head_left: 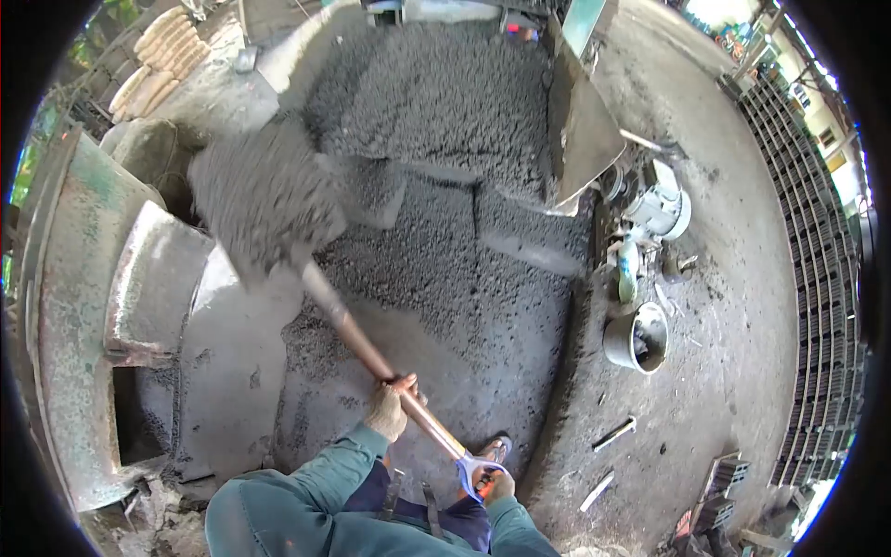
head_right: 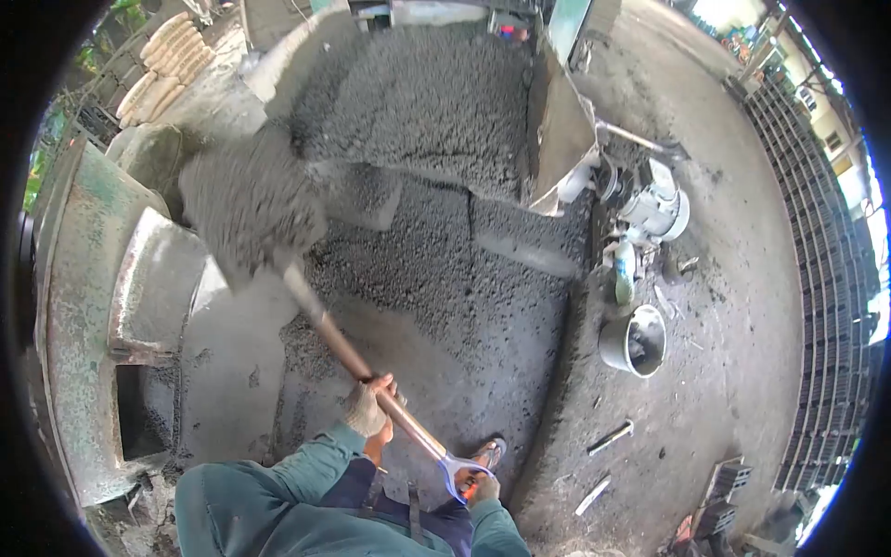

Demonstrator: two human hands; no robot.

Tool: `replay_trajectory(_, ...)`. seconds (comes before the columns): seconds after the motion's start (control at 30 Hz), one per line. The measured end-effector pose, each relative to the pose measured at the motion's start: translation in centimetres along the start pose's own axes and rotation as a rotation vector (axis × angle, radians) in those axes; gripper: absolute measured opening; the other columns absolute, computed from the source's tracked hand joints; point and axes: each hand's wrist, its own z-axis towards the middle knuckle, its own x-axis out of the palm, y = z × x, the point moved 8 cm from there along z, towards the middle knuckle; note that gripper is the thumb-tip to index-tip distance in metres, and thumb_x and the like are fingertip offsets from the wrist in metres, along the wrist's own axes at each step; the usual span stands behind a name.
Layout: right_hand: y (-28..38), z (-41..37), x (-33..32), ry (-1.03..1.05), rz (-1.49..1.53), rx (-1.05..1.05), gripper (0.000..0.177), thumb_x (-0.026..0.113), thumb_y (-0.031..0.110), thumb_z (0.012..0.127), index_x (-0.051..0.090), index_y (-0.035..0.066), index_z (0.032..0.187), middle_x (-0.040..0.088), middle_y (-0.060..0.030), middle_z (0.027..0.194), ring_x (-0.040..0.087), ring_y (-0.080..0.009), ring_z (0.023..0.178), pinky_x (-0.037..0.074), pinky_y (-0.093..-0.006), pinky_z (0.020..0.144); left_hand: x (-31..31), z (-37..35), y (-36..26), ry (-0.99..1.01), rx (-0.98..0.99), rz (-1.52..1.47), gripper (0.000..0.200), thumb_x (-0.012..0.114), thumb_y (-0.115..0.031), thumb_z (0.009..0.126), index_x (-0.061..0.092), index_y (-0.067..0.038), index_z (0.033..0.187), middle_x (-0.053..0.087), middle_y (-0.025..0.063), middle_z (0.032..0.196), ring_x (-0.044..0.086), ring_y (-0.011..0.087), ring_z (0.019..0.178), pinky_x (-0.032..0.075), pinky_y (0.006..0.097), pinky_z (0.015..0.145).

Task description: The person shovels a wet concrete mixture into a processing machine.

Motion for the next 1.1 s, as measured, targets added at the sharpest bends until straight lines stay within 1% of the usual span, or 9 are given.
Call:
replay_trajectory(0.1, -2.7, 6.0, 5.2, 0.368, -0.192, 0.289, 0.019, 0.045, 0.013, 0.09, 0.056, 0.009, 0.075, 0.05, -0.0051, 0.059, 0.048, -0.0208, 0.047, 0.043, -0.0315, 0.043, 9.7, -2.6, -8.2, 0.193, 0.151, 0.393, 0.02, 0.071, -0.01, 0.082, 0.053, -0.007, 0.087, 0.052, 0.0059, 0.074, 0.064, 0.0248, 0.068, 0.055, 0.0418, 0.061)
replay_trajectory(0.23, 3.4, 1.7, 5.4, 0.097, -0.258, -0.101, 0.022, 0.044, 0.015, 0.092, 0.057, 0.01, 0.075, 0.056, -0.0088, 0.062, 0.054, -0.0229, 0.049, 0.046, -0.0361, 0.045, 7.5, -1.1, -8.0, 0.155, 0.141, 0.227, 0.017, 0.07, -0.013, 0.082, 0.053, -0.011, 0.084, 0.054, 0.0059, 0.078, 0.062, 0.025, 0.065, 0.054, 0.045, 0.065)
replay_trajectory(0.43, 14.7, -2.0, -9.6, -0.163, -0.423, -0.632, 0.018, 0.063, -0.001, 0.081, 0.065, 0.004, 0.098, 0.064, -0.0074, 0.079, 0.06, -0.0206, 0.06, 0.051, -0.0339, 0.053, -3.5, 3.2, 10.4, -0.087, -0.295, -0.365, 0.015, 0.063, -0.008, 0.088, 0.049, -0.012, 0.085, 0.049, 0.0051, 0.073, 0.054, 0.022, 0.064, 0.047, 0.0486, 0.073)
replay_trajectory(0.67, 20.7, -12.0, -1.8, -0.537, -0.769, -0.781, 0.018, 0.07, -0.003, 0.08, 0.064, 0.001, 0.096, 0.062, -0.0042, 0.078, 0.058, -0.0164, 0.066, 0.046, -0.032, 0.054, -9.5, 10.6, 31.0, -0.442, -0.667, -0.461, 0.009, 0.06, -0.014, 0.091, 0.05, -0.013, 0.091, 0.047, 0.008, 0.064, 0.051, 0.0254, 0.055, 0.051, 0.0543, 0.068)
replay_trajectory(0.77, 19.9, -9.5, 5.1, -0.664, -1.111, -0.688, 0.014, 0.073, 0.004, 0.084, 0.066, 0.0, 0.096, 0.064, -0.0059, 0.078, 0.06, -0.016, 0.065, 0.05, -0.0339, 0.057, -12.6, 14.5, 29.9, -0.434, -0.724, -0.62, 0.005, 0.054, -0.01, 0.09, 0.05, -0.012, 0.089, 0.046, 0.0078, 0.062, 0.05, 0.0255, 0.055, 0.05, 0.0535, 0.067)
replay_trajectory(0.83, 16.0, -8.6, 14.0, -0.581, -1.241, -0.658, 0.015, 0.074, 0.004, 0.084, 0.066, 0.0, 0.096, 0.067, -0.0075, 0.081, 0.063, -0.0171, 0.069, 0.052, -0.0345, 0.058, -15.7, 16.7, 22.3, -0.371, -0.538, -0.613, 0.006, 0.051, -0.007, 0.087, 0.049, -0.012, 0.087, 0.044, 0.0063, 0.06, 0.049, 0.0244, 0.054, 0.049, 0.0512, 0.067)
replay_trajectory(0.9, 11.5, -3.7, 18.0, -0.505, -1.183, -0.59, 0.016, 0.076, 0.003, 0.081, 0.067, 0.001, 0.094, 0.069, -0.0074, 0.083, 0.064, -0.0175, 0.071, 0.052, -0.0332, 0.062, -21.4, 18.7, 15.0, -0.544, -0.535, -0.575, 0.006, 0.051, -0.007, 0.086, 0.048, -0.012, 0.086, 0.042, 0.0051, 0.058, 0.047, 0.0236, 0.054, 0.049, 0.0487, 0.066)
replay_trajectory(0.97, 7.1, -1.1, 22.7, -0.243, -1.088, -0.867, 0.017, 0.077, 0.006, 0.08, 0.066, 0.001, 0.093, 0.069, -0.008, 0.081, 0.064, -0.0165, 0.068, 0.052, -0.0326, 0.063, -27.6, 22.6, 10.8, -0.469, -0.485, -0.522, 0.004, 0.051, -0.01, 0.088, 0.048, -0.013, 0.086, 0.043, 0.0032, 0.061, 0.046, 0.0223, 0.054, 0.049, 0.0478, 0.067)
replay_trajectory(1.1, 7.8, 2.6, 22.5, -0.135, -0.984, -0.74, 0.014, 0.074, 0.004, 0.08, 0.065, 0.0, 0.091, 0.066, -0.0061, 0.074, 0.061, -0.0153, 0.063, 0.049, -0.0302, 0.058, -28.4, 24.6, 10.4, -0.546, -0.352, -0.426, 0.005, 0.05, -0.012, 0.089, 0.048, -0.014, 0.085, 0.048, 0.0021, 0.07, 0.047, 0.0213, 0.057, 0.05, 0.0481, 0.069)
